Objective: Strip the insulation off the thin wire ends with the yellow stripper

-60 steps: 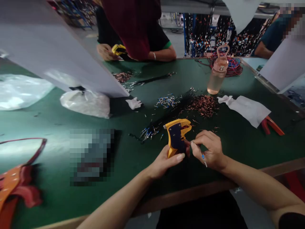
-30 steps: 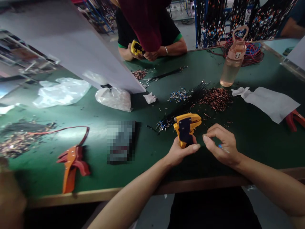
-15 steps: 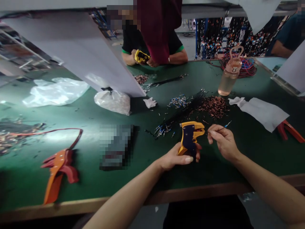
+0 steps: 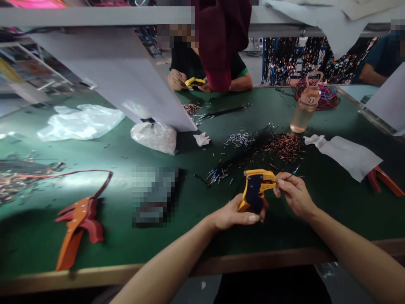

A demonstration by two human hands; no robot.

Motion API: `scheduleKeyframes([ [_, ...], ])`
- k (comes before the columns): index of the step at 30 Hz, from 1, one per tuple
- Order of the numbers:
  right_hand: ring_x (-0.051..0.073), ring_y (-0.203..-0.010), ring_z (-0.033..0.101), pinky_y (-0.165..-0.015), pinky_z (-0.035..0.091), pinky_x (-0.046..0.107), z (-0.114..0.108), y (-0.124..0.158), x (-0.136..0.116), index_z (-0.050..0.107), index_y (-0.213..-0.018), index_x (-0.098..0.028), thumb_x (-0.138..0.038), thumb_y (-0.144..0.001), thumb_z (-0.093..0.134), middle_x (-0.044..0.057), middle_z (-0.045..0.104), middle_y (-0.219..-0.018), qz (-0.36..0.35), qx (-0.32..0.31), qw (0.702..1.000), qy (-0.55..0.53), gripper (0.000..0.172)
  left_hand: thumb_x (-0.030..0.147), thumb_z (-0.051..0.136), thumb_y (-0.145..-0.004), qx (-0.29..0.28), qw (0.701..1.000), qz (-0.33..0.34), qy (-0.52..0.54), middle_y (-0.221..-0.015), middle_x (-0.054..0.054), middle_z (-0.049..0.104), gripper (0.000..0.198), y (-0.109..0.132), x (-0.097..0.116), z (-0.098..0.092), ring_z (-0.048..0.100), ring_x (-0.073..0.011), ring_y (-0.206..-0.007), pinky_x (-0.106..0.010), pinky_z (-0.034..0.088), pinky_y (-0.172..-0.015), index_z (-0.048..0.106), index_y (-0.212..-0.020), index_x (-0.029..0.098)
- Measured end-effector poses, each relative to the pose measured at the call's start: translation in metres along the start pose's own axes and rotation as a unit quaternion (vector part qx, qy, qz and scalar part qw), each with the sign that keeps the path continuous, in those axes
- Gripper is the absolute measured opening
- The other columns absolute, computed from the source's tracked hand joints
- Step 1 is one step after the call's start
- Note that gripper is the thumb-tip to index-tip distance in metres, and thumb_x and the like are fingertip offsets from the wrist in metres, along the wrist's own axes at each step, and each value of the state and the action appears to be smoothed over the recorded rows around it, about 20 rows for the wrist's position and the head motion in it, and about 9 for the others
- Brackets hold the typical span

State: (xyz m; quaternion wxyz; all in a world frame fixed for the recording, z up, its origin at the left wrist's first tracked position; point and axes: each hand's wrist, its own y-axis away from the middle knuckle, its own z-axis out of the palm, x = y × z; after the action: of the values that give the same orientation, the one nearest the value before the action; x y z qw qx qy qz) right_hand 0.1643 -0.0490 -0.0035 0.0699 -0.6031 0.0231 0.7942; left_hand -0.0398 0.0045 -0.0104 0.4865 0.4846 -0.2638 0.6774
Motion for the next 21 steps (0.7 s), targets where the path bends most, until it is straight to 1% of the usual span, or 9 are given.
scheduleKeyframes([
  [6,0.011,-0.050,0.052,-0.057,0.041,0.028,0.005,-0.001,-0.007,0.065,-0.067,-0.020,-0.035,-0.074,0.076,-0.004,0.058,-0.054,0.026,0.007,0.999,-0.039,0.021,0.051,0.081,-0.069,0.029,0.999,-0.012,-0.019,-0.075,-0.003,0.062,0.048,0.000,0.001,0.004,0.057,-0.0156,-0.072,-0.029,0.043,-0.071,0.065,-0.094,0.013],
  [11,0.012,-0.049,0.052,-0.055,0.039,0.028,0.007,-0.001,-0.009,0.066,-0.066,-0.020,-0.035,-0.072,0.078,-0.003,0.058,-0.054,0.034,0.006,0.997,-0.063,0.021,0.058,0.080,-0.067,0.062,0.995,-0.038,-0.065,-0.065,-0.001,0.060,0.051,0.001,0.002,0.007,0.052,-0.0123,-0.062,-0.027,0.039,-0.063,0.064,-0.082,0.013],
  [14,0.012,-0.049,0.050,-0.055,0.038,0.028,0.008,0.001,-0.011,0.066,-0.065,-0.020,-0.035,-0.073,0.078,-0.003,0.058,-0.055,0.029,0.000,0.997,-0.069,0.021,0.061,0.078,-0.067,0.065,0.992,-0.044,-0.101,-0.061,-0.001,0.059,0.051,0.001,0.006,0.010,0.048,-0.0110,-0.058,-0.026,0.036,-0.058,0.062,-0.073,0.013],
  [17,0.011,-0.050,0.049,-0.056,0.038,0.029,0.009,0.002,-0.012,0.064,-0.064,-0.020,-0.036,-0.075,0.077,-0.003,0.057,-0.056,0.008,-0.009,0.998,-0.063,0.023,0.059,0.078,-0.067,0.072,0.989,-0.043,-0.120,-0.057,-0.001,0.057,0.049,0.001,0.007,0.015,0.046,-0.0099,-0.054,-0.026,0.033,-0.055,0.061,-0.067,0.014],
  [21,0.012,-0.051,0.049,-0.058,0.040,0.029,0.009,0.002,-0.009,0.063,-0.063,-0.021,-0.037,-0.075,0.077,-0.004,0.056,-0.055,-0.006,0.020,0.999,-0.042,0.025,0.057,0.078,-0.069,0.157,0.983,-0.022,-0.088,-0.049,0.003,0.050,0.049,-0.002,0.002,0.021,0.040,-0.0076,-0.045,-0.025,0.031,-0.049,0.053,-0.060,0.016],
])
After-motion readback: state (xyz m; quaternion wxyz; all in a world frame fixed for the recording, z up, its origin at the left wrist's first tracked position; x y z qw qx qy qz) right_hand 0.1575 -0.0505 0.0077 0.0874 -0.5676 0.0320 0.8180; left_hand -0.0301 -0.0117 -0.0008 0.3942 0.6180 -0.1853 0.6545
